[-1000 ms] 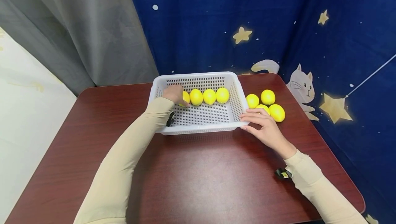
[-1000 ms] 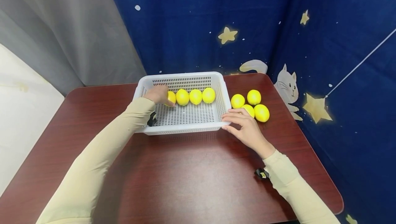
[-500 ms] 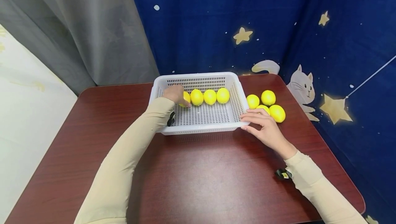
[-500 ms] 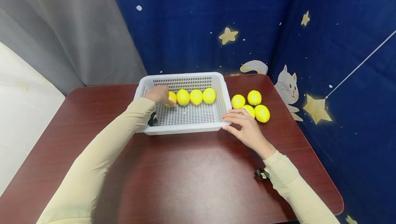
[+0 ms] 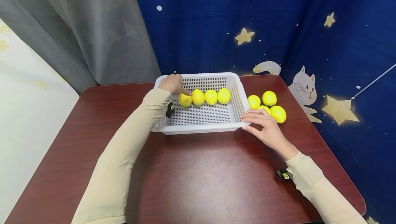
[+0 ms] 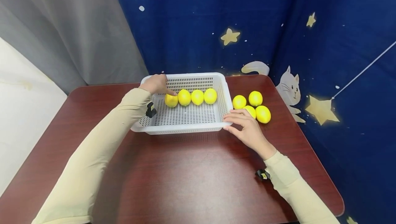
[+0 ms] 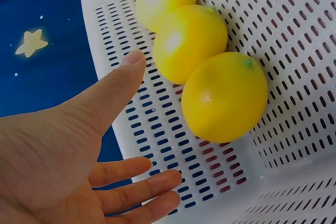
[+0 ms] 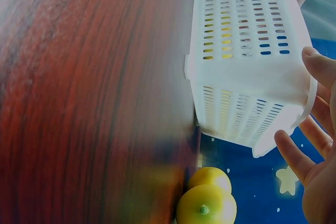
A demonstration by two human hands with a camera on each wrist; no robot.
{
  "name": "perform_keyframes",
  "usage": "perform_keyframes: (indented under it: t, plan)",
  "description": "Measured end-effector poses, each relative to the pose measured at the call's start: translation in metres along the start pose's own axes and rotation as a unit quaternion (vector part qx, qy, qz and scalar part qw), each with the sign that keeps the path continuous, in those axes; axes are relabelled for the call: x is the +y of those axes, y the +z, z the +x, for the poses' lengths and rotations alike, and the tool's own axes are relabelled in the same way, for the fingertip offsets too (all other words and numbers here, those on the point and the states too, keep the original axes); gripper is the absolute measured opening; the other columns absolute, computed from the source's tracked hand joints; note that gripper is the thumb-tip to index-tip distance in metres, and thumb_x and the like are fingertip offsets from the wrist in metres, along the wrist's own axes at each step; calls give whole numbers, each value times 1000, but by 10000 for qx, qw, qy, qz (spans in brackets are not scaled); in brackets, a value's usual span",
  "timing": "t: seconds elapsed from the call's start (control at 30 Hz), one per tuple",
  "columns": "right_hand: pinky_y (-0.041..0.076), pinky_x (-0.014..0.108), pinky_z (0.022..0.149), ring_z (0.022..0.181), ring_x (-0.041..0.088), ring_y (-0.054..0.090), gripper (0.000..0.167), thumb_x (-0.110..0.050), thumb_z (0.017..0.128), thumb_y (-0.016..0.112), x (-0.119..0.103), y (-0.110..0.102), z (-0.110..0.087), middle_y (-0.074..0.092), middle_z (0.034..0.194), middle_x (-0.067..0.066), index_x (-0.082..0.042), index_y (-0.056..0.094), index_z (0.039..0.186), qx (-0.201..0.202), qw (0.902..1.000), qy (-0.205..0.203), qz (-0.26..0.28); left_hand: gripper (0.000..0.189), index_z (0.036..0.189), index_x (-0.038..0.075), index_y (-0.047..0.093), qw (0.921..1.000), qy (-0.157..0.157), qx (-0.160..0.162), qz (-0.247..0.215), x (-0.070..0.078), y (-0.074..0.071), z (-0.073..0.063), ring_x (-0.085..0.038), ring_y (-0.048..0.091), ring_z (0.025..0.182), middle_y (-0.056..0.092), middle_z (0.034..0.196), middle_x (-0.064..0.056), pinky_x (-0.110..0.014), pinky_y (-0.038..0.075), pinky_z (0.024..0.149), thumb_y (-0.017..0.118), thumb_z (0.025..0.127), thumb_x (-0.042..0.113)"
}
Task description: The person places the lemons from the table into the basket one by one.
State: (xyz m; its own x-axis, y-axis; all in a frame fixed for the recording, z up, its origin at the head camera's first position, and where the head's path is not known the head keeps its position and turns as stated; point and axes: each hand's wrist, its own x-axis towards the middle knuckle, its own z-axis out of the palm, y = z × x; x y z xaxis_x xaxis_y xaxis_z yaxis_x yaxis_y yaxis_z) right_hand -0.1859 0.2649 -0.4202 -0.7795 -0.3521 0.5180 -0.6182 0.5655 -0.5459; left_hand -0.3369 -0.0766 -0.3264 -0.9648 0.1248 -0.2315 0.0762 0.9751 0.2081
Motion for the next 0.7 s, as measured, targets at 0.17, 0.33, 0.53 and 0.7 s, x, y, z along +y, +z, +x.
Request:
perform_keyframes:
  t: [0.17, 0.33, 0.53, 0.7]
  plan:
    - [34, 10, 102, 119, 17, 54, 39, -13, 72, 87, -1, -1, 0, 75, 113, 0, -13, 76, 110, 32, 10000, -43, 14, 66, 121, 3, 62, 9999, -102, -2, -18, -1, -1, -2, -25, 57, 93, 67, 110, -11, -36, 50, 82, 81, 77, 48]
    - [34, 10, 102, 120, 15, 54, 40, -14, 74, 86, -1, -2, 0, 75, 114, -2, -18, 76, 112, -21, 10000, 11, 29, 64, 116, 3, 62, 9999, 2, 84, 131, -3, 0, -5, -24, 55, 90, 66, 105, -10, -34, 46, 77, 80, 77, 51]
    - [34, 10, 101, 119, 16, 54, 41, -9, 72, 87, 1, -1, 0, 75, 113, 1, -12, 76, 111, 4, 10000, -50, -1, 60, 111, 4, 62, 9992, 160, 246, 281, -4, -2, -12, -24, 54, 88, 64, 100, -9, -34, 43, 72, 79, 78, 51]
    - [34, 10, 101, 119, 15, 54, 45, -5, 70, 87, 0, -1, 0, 75, 114, 0, -13, 75, 112, -35, 10000, 9, 14, 58, 108, 4, 63, 9982, 326, 379, 333, -7, -5, -19, -24, 53, 85, 62, 94, -8, -33, 42, 71, 80, 78, 50]
